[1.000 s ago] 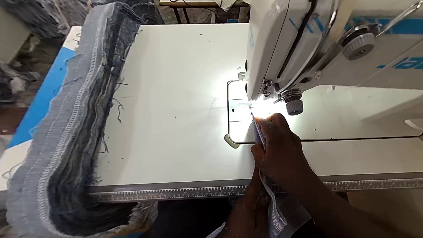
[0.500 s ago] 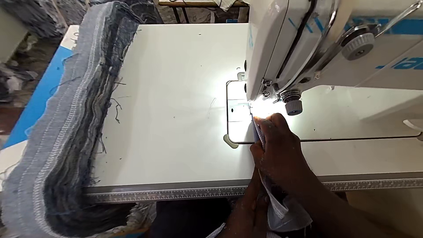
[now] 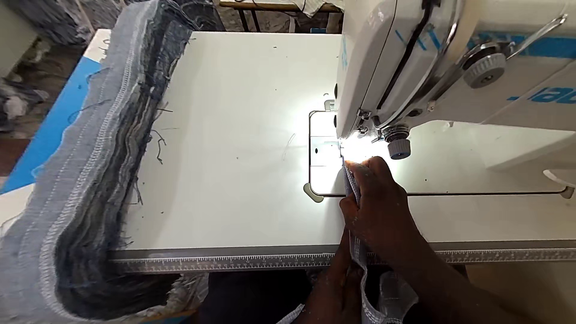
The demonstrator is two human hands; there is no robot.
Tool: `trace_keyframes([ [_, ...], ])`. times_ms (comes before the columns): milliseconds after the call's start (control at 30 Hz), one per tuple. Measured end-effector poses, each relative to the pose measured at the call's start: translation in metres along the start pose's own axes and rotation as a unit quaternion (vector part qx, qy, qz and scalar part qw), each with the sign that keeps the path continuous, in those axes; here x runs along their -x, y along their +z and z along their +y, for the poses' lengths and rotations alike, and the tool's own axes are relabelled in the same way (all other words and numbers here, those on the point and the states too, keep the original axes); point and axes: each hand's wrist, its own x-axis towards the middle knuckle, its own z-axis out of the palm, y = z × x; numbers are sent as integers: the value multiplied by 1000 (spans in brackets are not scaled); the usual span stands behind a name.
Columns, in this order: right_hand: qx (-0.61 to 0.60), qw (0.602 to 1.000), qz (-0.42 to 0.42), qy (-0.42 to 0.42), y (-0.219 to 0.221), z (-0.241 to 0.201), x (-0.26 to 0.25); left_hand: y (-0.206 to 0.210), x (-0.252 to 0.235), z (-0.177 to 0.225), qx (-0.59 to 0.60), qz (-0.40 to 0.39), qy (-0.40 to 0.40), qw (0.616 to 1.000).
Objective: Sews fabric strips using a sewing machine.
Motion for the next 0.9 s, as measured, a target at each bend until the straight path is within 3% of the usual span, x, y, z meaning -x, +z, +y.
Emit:
trace_keyframes([
  [900, 11, 1000, 3, -5, 3, 0, 1, -1, -2, -5, -19, -2, 28, 999],
])
